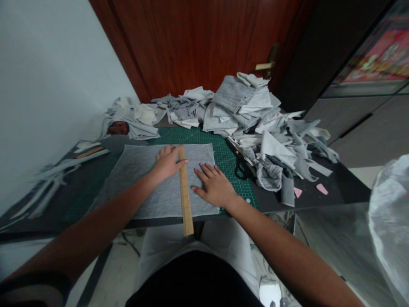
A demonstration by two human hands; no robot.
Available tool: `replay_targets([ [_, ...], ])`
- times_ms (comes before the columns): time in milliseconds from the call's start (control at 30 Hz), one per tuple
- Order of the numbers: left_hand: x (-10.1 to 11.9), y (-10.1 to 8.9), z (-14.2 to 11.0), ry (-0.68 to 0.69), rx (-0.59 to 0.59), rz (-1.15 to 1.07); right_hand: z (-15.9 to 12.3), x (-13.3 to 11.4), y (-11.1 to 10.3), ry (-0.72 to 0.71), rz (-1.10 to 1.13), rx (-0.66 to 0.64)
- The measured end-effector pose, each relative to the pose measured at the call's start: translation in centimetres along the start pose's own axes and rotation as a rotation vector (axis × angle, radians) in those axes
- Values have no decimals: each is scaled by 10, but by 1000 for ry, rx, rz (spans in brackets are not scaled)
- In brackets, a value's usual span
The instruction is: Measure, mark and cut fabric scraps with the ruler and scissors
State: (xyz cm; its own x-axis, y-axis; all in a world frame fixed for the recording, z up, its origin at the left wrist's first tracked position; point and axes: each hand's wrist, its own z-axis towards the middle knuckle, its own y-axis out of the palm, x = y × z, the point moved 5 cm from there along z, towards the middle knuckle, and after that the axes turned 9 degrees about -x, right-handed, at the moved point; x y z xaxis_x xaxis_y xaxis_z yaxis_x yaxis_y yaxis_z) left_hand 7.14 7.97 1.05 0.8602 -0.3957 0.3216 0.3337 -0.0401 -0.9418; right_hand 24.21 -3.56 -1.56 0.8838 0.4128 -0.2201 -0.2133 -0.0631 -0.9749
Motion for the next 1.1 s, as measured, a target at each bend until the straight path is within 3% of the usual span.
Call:
replay_targets([
  [133,20,14,-30,200,-196,145,0,1,1,2,-12,-13],
  [200,21,21,-36,260,-237,164,0,1,2,2,-22,-13],
  [467,-7,23,-18,299,-251,186,-1,1,2,-1,-63,-10],
  [567,-10,19,-16,315,-194,127,-1,3,3,-1,-57,-7],
  [700,-12,13,-20,325,-112,85,-1,4,4,4,-57,-15],
  [933,-17,5,-33,326,-132,153,-2,2,3,16,-75,-15],
  [1100,-18,1,-45,403,-152,186,-1,3,3,18,-70,-11],
])
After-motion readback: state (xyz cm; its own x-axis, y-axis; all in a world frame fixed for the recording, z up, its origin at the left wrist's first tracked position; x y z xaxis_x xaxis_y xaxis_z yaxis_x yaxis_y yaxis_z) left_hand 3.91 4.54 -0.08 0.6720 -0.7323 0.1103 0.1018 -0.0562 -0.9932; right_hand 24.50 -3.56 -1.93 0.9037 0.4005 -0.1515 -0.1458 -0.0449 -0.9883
